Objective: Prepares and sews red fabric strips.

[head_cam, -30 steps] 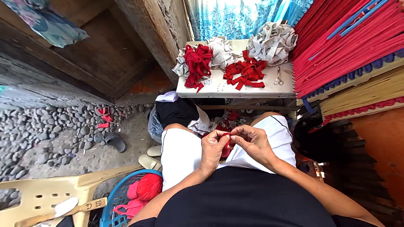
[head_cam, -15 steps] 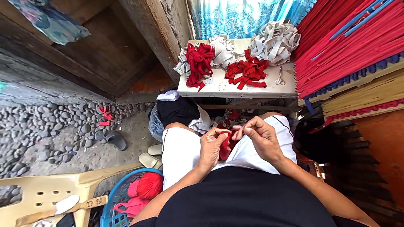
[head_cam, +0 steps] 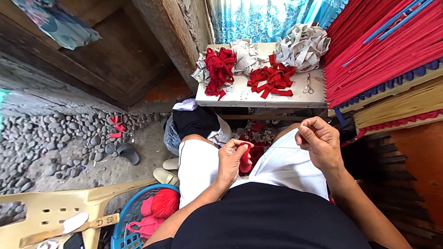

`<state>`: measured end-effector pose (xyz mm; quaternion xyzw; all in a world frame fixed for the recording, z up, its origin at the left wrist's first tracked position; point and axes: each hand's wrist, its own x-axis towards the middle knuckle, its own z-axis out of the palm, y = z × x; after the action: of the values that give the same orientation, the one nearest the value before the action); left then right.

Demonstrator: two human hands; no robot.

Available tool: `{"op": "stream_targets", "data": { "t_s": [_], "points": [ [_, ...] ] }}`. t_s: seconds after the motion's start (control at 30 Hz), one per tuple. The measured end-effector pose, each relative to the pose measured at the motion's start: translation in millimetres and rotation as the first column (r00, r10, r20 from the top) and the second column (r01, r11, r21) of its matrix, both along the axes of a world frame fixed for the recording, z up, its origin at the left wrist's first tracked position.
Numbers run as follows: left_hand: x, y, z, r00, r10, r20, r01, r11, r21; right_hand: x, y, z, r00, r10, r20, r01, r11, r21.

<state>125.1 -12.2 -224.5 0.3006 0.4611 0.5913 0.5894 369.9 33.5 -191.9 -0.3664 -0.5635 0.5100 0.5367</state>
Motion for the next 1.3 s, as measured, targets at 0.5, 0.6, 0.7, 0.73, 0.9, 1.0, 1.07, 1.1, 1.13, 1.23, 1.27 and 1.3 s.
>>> {"op": "stream_targets", "data": {
  "t_s": [0.5, 0.6, 0.7, 0.73, 0.9, 1.0, 1.07, 1.1, 1.13, 1.23, 1.27, 1.3],
  "points": [
    [3, 1, 1, 0.994, 0.008, -0.108, -0.014, 0.999, -0.048, 6, -5, 1, 0.932, -0.11, 0.347, 0.064, 0.988, 0.142],
    [6, -1, 1, 0.995, -0.02, -0.093, 0.011, 0.996, -0.089, -23, -16, -15, 0.944, 0.078, 0.321, -0.091, 0.996, 0.024],
    [7, -2, 2, 0.994, -0.046, -0.098, 0.035, 0.994, -0.105, -41, -21, -24, 0.927, 0.186, 0.325, -0.167, 0.982, -0.086],
    [6, -2, 2, 0.994, -0.053, -0.096, 0.043, 0.994, -0.103, -43, -22, -26, 0.921, 0.195, 0.338, -0.173, 0.98, -0.095],
    [4, -2, 3, 0.992, -0.102, -0.08, 0.092, 0.989, -0.116, -45, -21, -29, 0.892, 0.223, 0.392, -0.196, 0.974, -0.11],
    [6, -2, 5, 0.992, -0.118, -0.055, 0.109, 0.985, -0.133, -45, -21, -31, 0.887, 0.232, 0.399, -0.196, 0.972, -0.13],
    [6, -2, 6, 0.991, -0.127, -0.043, 0.12, 0.984, -0.133, -44, -21, -31, 0.885, 0.237, 0.401, -0.196, 0.97, -0.141],
    [6, -2, 6, 0.991, -0.13, -0.04, 0.124, 0.983, -0.132, -44, -21, -31, 0.884, 0.238, 0.403, -0.197, 0.97, -0.141],
    [6, -2, 6, 0.99, -0.136, -0.039, 0.129, 0.983, -0.133, -44, -22, -30, 0.882, 0.236, 0.407, -0.196, 0.971, -0.14],
    [6, -2, 7, 0.988, -0.152, -0.033, 0.146, 0.98, -0.135, -44, -21, -30, 0.885, 0.234, 0.403, -0.195, 0.971, -0.136],
    [6, -2, 7, 0.988, -0.153, -0.032, 0.148, 0.98, -0.134, -44, -22, -30, 0.886, 0.235, 0.401, -0.195, 0.971, -0.137],
    [6, -2, 7, 0.988, -0.153, -0.029, 0.148, 0.98, -0.134, -44, -21, -30, 0.886, 0.236, 0.399, -0.197, 0.971, -0.137]
  ]
}}
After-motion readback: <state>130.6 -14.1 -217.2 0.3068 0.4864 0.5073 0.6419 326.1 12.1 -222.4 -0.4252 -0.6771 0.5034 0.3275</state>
